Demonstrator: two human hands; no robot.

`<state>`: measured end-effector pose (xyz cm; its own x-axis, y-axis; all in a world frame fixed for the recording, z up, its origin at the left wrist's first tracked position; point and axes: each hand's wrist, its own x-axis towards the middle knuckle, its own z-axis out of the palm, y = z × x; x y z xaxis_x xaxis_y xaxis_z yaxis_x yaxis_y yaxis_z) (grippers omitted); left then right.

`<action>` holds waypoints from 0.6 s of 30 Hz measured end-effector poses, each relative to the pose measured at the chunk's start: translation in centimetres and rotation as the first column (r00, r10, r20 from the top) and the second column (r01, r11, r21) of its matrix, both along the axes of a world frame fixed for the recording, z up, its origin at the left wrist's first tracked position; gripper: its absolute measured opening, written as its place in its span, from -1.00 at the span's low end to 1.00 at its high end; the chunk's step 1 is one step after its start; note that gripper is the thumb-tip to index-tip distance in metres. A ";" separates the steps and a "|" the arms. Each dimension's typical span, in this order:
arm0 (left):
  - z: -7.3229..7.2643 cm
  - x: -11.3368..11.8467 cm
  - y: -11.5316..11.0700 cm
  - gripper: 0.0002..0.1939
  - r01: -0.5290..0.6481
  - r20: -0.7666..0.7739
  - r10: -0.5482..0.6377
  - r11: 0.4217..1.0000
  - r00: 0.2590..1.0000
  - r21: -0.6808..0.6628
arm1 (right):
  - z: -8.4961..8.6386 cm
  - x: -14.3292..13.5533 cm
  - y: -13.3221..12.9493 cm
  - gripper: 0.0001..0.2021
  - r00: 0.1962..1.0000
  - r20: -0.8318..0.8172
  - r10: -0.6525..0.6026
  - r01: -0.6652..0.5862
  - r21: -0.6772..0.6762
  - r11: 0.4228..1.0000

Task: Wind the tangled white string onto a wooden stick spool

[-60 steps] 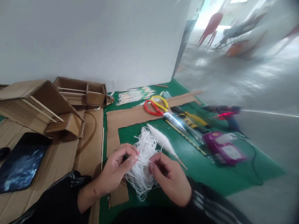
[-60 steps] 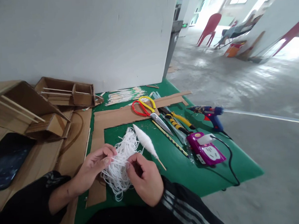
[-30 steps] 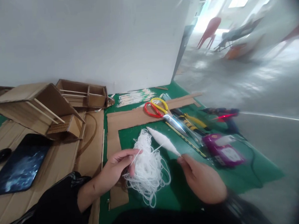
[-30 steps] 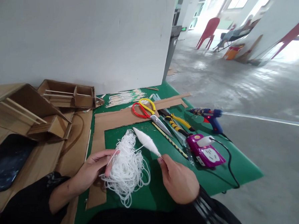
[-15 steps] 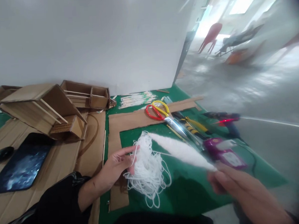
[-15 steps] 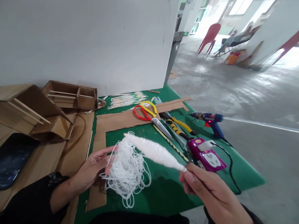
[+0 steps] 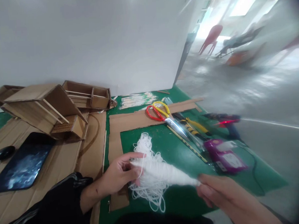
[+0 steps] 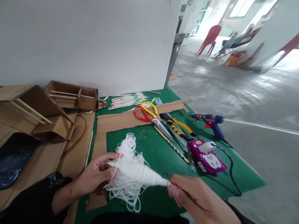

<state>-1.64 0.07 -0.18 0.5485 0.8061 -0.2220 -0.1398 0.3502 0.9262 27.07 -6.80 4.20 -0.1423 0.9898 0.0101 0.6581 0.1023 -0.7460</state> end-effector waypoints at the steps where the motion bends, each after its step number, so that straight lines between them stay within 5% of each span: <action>1: 0.1 0.0 -0.1 -0.47 0.003 0.001 -0.003 1.000 1.000 -0.023 | 0.0 -0.5 0.1 -0.50 0.998 -0.023 0.058 -0.059 -0.037 0.998; 11: 0.5 -0.2 0.0 -0.42 0.040 0.163 -0.026 0.996 0.986 -0.085 | -1.8 -5.4 0.9 -0.58 0.929 -0.293 0.224 -0.274 -0.141 0.951; 18: 0.3 -0.5 0.0 -0.59 0.058 0.136 -0.053 0.998 0.989 -0.029 | -1.8 -7.1 1.1 -0.57 0.927 -0.219 0.303 -0.340 -0.156 0.927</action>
<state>-2.17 0.05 0.15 0.6189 0.7672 -0.1686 -0.2421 0.3905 0.8882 20.00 -5.75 2.40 -0.4672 0.8769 -0.1130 0.4588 0.1312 -0.8788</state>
